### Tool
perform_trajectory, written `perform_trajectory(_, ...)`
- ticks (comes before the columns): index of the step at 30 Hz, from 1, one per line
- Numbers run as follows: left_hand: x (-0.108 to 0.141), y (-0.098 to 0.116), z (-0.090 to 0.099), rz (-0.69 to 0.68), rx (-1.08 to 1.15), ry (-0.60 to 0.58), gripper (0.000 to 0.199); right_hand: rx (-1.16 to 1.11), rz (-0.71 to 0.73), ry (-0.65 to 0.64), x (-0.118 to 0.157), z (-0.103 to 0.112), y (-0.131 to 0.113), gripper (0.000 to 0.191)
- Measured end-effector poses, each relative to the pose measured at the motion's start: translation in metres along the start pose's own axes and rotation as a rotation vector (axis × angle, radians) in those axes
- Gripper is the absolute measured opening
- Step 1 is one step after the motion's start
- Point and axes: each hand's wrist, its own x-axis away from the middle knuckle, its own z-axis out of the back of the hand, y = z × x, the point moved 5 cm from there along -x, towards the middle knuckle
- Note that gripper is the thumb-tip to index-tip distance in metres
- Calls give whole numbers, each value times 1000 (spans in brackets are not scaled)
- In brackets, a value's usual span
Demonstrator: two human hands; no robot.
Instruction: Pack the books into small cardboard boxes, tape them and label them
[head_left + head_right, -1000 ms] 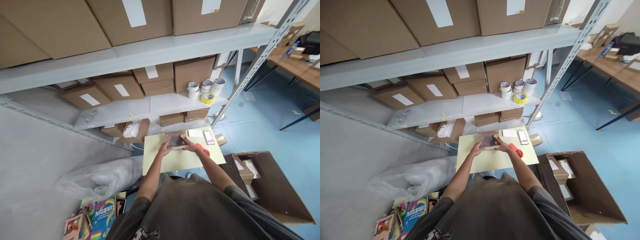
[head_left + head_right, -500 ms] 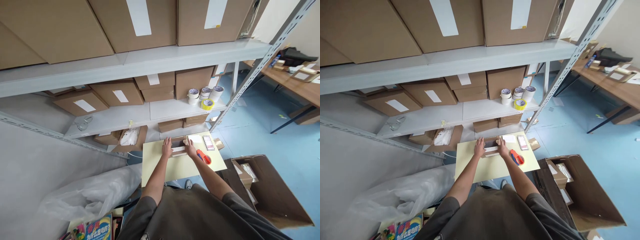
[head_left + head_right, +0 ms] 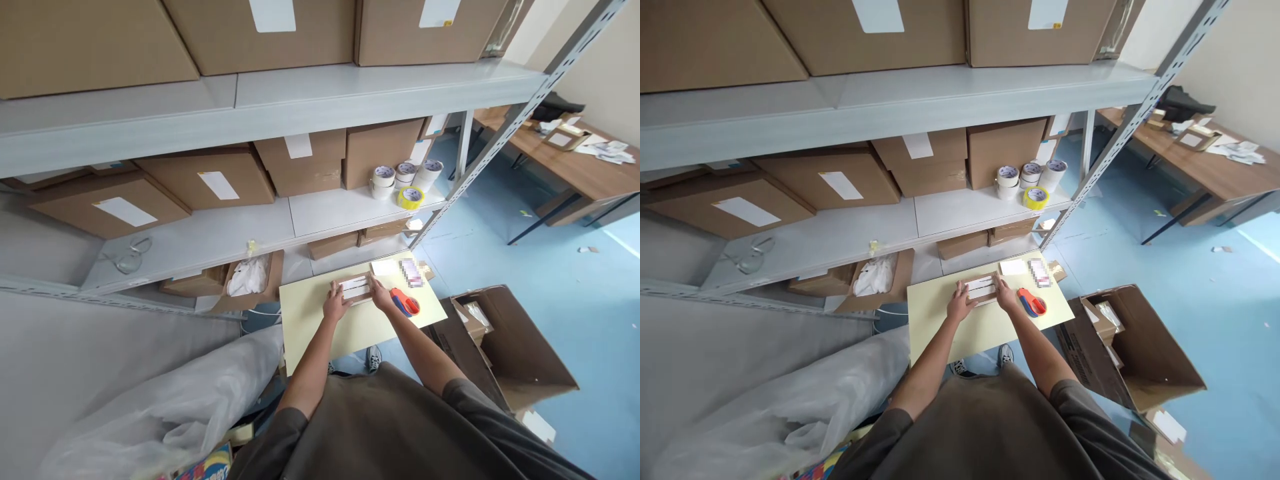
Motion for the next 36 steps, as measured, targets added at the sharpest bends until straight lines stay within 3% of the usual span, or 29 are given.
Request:
perform_trajectory(3, -2, -2, 3, -16, -2, -13, 87, -3, -109, -13, 0, 3, 0, 68)
perform_trajectory(6, -4, -3, 6, -23, -28, 0, 82, -6, -116, -16, 2, 11, -2, 70)
perform_trajectory(10, -6, -6, 7, 8, -65, -25, 78, -17, -67, 141, 13, 40, 9, 71)
perform_trajectory(15, -14, -6, 9, -5, -51, -2, 82, -39, -97, 270, 35, 77, 54, 65)
perform_trajectory(19, -19, -6, 12, 3, -45, 15, 86, -46, -189, 284, 52, 93, 99, 61)
perform_trajectory(24, -11, -5, 9, -27, -21, 25, 88, -23, -271, 61, 67, 78, 146, 35)
perform_trajectory(28, 0, -6, 3, -15, -14, 29, 90, -24, -226, -55, 72, 47, 156, 22)
perform_trajectory(32, 3, -3, 4, 24, -5, 36, 93, 9, -275, -68, 70, 20, 154, 31)
perform_trajectory(36, -1, 2, 8, 73, -2, 18, 92, 38, -332, -87, 67, 16, 155, 37)
